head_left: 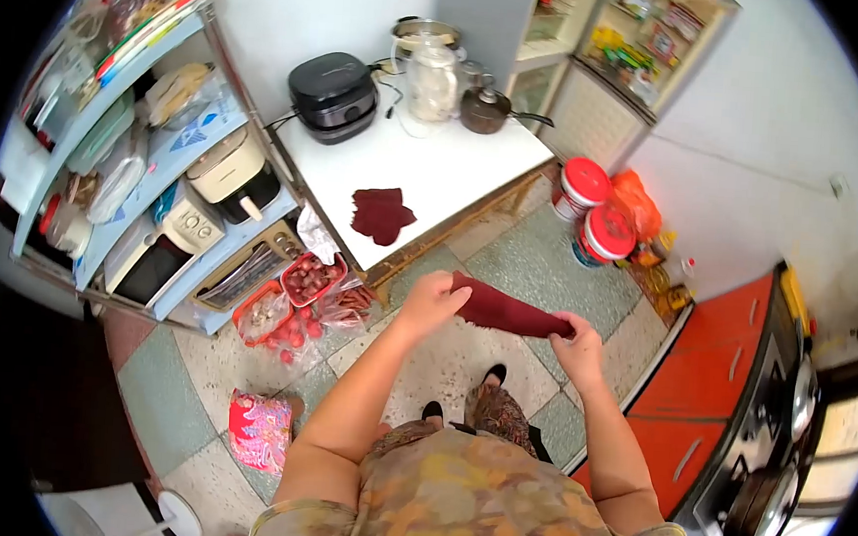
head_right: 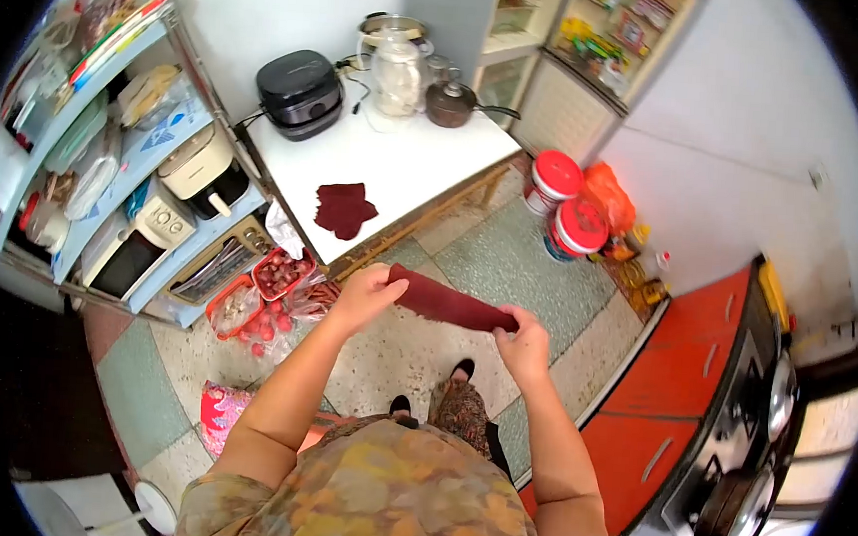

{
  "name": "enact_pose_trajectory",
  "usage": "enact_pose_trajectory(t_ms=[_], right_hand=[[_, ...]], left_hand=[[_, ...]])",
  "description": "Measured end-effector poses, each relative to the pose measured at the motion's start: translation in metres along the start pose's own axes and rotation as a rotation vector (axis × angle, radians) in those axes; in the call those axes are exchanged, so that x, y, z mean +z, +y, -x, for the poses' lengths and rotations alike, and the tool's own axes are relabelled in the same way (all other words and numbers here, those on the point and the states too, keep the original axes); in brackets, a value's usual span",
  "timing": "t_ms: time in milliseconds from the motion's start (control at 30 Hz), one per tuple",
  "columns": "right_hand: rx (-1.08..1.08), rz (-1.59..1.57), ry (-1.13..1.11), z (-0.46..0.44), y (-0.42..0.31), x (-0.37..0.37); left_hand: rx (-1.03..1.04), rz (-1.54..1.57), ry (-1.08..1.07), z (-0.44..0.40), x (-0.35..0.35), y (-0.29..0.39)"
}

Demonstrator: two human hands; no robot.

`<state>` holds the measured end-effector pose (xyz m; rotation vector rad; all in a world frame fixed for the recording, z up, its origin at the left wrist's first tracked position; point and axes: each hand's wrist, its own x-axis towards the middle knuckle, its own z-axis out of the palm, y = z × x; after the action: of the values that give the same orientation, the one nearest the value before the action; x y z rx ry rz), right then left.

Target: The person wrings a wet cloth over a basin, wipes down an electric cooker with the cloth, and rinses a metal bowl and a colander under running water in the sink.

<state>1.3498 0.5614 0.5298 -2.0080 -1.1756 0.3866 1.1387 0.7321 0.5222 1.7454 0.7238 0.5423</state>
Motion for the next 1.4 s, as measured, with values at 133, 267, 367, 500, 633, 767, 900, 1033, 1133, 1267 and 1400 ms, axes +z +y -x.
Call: enact_pose_trajectory(t_ms=[133,267,367,500,633,767,900,1033,1133,1267,1400], right_hand=[[-0.041,0.177,-0.160,-0.060,-0.008,0.025],[-0.372,-0.142,-0.304,-0.123,0.016,0.053],[0.197,-0.676,-0.821,-0.168,-0.007,0.042],[0.223,-0.757,-0.979,-0.238,-0.015,0.028],[0.359,-1.265,-1.170,-0.295,-0.046,0.014],[0.504,-1.145,-1.444,-0.333,-0.032,0.044],[0.696,-1.175,-1.372,-0.367,-0.044,0.082],[0.739,-1.247,-1.255,-0.420,-0.063,0.126],[0.745,-1.336,-1.248,-0.463,-0.089,0.158],[0.559,-1.251,-1.133,-0.531,-0.135,0.200],[0.093,-1.154,-0.940,-0.599,-0.204,0.241]], left_hand=[[0.148,-0.324,0.341,-0.009,-0.027,-0.030],[-0.202,0.316,0.330,-0.025,-0.051,-0.008],[-0.217,0.424,0.367,-0.057,-0.058,-0.031],[-0.067,0.490,0.493,-0.119,-0.054,-0.006],[0.048,0.583,0.544,-0.178,-0.055,0.024],[0.011,0.475,0.644,-0.218,-0.071,0.027],[-0.120,0.487,0.807,-0.239,-0.099,-0.013],[-0.358,0.422,0.908,-0.248,-0.121,-0.068],[-0.382,0.395,0.950,-0.255,-0.149,-0.114],[-0.438,0.439,1.097,-0.271,-0.196,-0.157],[-0.473,0.438,1.140,-0.285,-0.239,-0.197]])
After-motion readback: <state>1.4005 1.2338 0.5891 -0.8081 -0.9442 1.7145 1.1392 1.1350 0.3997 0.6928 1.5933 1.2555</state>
